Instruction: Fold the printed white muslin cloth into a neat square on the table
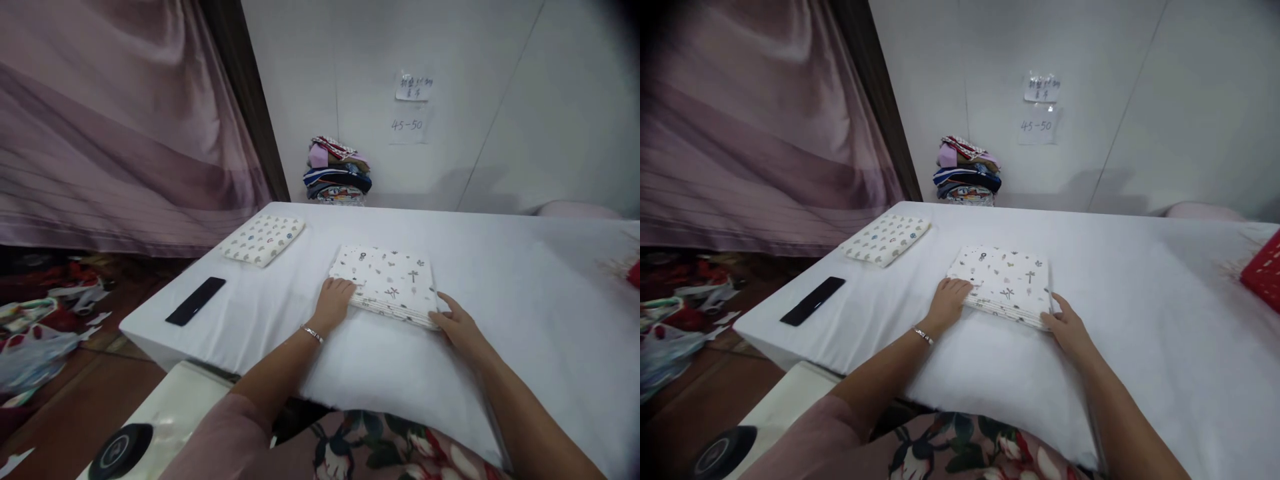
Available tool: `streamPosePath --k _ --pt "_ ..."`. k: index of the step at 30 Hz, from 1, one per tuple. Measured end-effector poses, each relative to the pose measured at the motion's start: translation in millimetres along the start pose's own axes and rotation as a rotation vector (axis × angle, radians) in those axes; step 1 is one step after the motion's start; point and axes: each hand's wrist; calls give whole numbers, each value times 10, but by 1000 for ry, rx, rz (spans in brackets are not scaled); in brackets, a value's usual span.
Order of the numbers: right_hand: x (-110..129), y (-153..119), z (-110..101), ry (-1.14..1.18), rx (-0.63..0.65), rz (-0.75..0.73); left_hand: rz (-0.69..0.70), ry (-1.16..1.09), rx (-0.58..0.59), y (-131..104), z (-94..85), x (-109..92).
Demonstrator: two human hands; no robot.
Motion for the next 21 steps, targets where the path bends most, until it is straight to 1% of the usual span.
streamPosePath --k 5,10,14,17,19,21 --pt "-51 -3 18 -2 -4 -15 -10 11 -11 -77 -40 48" --pt "-116 -24 6 -95 -39 -21 -56 -2 -19 -179 -100 113" --pt "-154 -47 0 -245 -7 -19 -58 -42 13 -260 -132 128" --pt "-163 -59 4 -337 5 -24 -61 -113 73 -323 -165 163" --pt "-152 -74 -5 -415 26 -22 -59 -184 132 -355 -212 208" --pt "-110 -98 -22 -538 43 7 -77 -263 143 -351 -280 254"
Point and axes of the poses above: each hand's wrist, its own y-axis towards the middle knuckle, its own z-axis out of the palm, x = y × z, and after that the axes turned 8 degrees about x, right-handed
